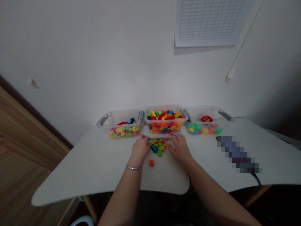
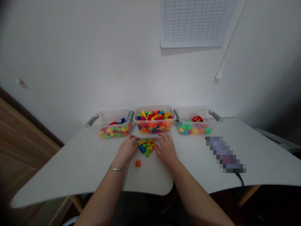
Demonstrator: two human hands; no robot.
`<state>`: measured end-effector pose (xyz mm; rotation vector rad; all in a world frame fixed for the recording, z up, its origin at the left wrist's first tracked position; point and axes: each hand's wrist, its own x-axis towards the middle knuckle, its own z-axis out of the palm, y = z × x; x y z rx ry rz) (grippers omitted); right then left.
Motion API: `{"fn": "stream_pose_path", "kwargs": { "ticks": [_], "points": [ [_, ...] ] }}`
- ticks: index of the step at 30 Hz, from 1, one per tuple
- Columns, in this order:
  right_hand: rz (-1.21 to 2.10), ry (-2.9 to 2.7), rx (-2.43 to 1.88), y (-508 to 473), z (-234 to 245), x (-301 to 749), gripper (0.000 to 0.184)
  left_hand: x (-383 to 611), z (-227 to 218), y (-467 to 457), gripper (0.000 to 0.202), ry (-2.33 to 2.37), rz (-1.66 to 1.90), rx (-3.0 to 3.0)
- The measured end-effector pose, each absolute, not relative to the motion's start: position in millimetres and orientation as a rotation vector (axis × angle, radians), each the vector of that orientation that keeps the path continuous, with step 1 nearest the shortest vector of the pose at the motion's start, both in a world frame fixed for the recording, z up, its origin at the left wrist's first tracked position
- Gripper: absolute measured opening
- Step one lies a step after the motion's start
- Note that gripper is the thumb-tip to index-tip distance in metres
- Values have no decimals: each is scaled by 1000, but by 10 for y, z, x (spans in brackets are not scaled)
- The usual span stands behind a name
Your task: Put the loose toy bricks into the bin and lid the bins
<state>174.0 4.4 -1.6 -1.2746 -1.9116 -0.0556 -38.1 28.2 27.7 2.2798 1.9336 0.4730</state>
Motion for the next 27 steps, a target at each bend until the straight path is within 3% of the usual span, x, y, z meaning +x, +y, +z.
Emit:
{"fn": "stream_pose_path", "kwargs": {
  "ticks": [5, 18, 27],
  "points": [
    [236, -2013, -1379, 43, -205, 1754, 34, -481, 220, 338, 34, 1879, 485, 2262],
    [310, -2078, -1460, 72, -208, 1765, 29, -400, 256, 283, 32, 1886, 306, 2339],
    [354, -2035, -1419, 64, -190, 1786, 28, -417, 360, 287, 26, 1902, 599, 2137]
  ]
}}
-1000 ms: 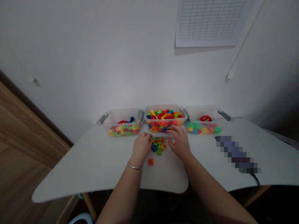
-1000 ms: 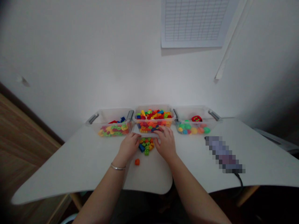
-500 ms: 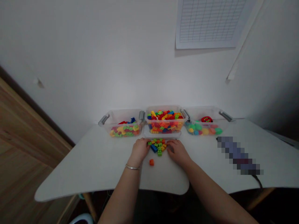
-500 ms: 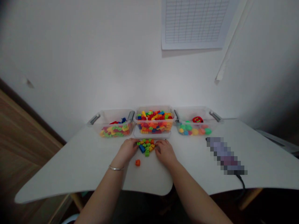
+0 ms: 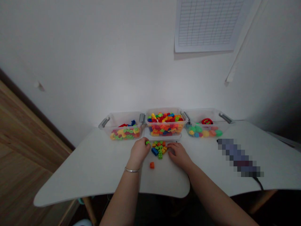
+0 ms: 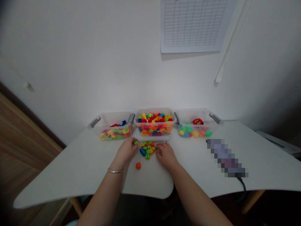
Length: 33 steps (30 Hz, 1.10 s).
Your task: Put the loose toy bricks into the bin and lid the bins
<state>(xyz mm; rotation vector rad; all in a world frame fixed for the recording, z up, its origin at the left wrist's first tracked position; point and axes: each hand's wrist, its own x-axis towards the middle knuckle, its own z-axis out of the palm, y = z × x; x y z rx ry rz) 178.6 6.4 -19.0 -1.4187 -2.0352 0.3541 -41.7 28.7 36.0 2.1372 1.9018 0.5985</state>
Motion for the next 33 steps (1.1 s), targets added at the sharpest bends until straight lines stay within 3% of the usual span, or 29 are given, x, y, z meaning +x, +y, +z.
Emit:
{"fn": "stream_pose_path", "kwargs": {
  "ticks": [8, 12, 22, 27, 33],
  "points": [
    [374, -1997, -1394, 75, -217, 1795, 24, -197, 857, 501, 29, 1671, 1478, 2130],
    [369, -1997, -1381, 51, -183, 1798, 24, -104, 1057, 709, 27, 1764, 1457, 2169],
    [369, -1992, -1372, 59, -202, 1822, 24, 6, 1149, 881, 31, 2131, 961, 2214],
    [375, -1989, -1372, 49, -169, 1819, 24, -40, 1084, 879, 33, 1980, 1055, 2255],
    [363, -1977, -1383, 31, -150, 1797, 26, -46, 943, 579, 43, 1786, 1442, 2276]
  ]
}}
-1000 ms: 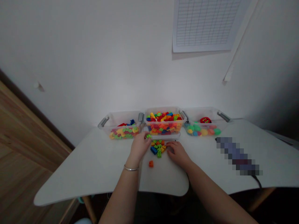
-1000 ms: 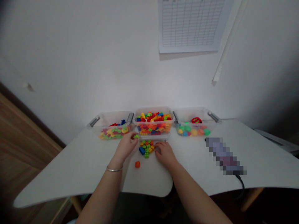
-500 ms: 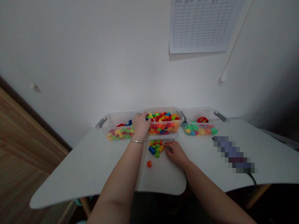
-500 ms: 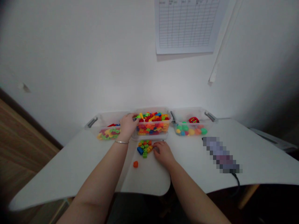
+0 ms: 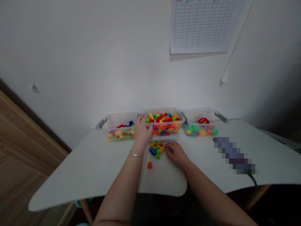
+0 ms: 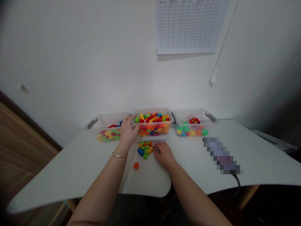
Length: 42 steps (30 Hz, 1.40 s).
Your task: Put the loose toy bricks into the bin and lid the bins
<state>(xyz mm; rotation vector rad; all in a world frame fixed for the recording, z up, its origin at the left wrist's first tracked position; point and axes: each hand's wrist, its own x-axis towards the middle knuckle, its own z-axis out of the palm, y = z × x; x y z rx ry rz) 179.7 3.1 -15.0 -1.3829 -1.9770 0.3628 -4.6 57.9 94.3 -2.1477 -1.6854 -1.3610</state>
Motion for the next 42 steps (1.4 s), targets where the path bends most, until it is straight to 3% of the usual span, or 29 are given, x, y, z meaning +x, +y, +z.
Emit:
{"fn": "stream_pose_path", "kwargs": {
  "ticks": [6, 15, 26, 42],
  "points": [
    [345, -1984, -1389, 55, -195, 1781, 26, -31, 723, 145, 30, -1645, -1039, -2341],
    [335, -1995, -1378, 52, -182, 1793, 26, -115, 549, 29, 27, -1838, -205, -2503],
    [351, -1999, -1371, 69, -211, 1806, 24, -232, 377, 72, 34, -1840, -297, -2580],
    [384, -1990, -1375, 89, -238, 1807, 23, -301, 302, 138, 19, -1998, -281, -2391]
  ]
}}
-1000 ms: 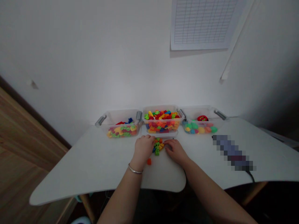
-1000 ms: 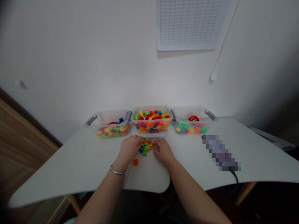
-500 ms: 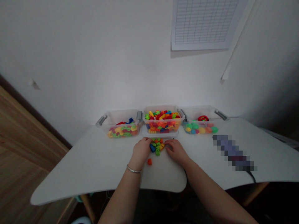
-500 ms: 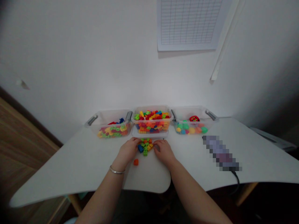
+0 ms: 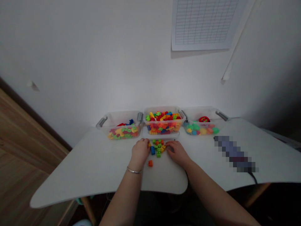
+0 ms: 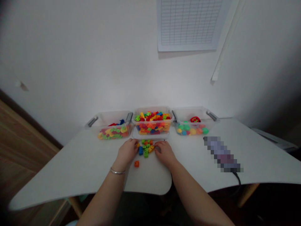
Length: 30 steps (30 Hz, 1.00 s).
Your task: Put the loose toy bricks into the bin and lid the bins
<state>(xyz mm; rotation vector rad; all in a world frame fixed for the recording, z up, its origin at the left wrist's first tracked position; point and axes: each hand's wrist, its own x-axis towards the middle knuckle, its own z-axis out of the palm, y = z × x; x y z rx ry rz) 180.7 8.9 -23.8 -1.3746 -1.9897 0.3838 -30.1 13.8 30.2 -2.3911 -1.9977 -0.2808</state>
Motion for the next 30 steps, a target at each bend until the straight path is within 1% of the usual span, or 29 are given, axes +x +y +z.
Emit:
{"fn": "stream_pose_path", "kwargs": {
  "ticks": [3, 6, 10, 12, 14, 17, 22, 24, 30],
  "points": [
    [380, -1981, -1369, 88, -232, 1808, 23, -313, 353, 118, 14, -2004, -419, -2377],
    [378, -1984, -1368, 86, -224, 1807, 22, -299, 461, 82, 13, -1928, -840, -2325],
    [386, -1989, -1370, 89, -229, 1808, 22, -224, 623, 125, 20, -1742, -1450, -2303],
    [384, -1986, -1371, 90, -233, 1808, 22, -171, 710, 210, 26, -1677, -1652, -2286],
    [384, -1982, -1372, 88, -233, 1807, 22, -116, 806, 324, 31, -1640, -1768, -2246],
    [393, -1972, -1376, 82, -225, 1803, 23, -37, 947, 495, 29, -1645, -1718, -2199],
    [393, -1974, -1373, 75, -219, 1803, 24, 81, 1052, 650, 24, -1737, -1317, -2080],
    [398, -1975, -1367, 75, -219, 1806, 24, 115, 1046, 673, 22, -1803, -1222, -2053],
    [391, -1998, -1365, 77, -211, 1809, 23, 128, 1012, 687, 23, -1952, -1200, -2101]
  ]
}}
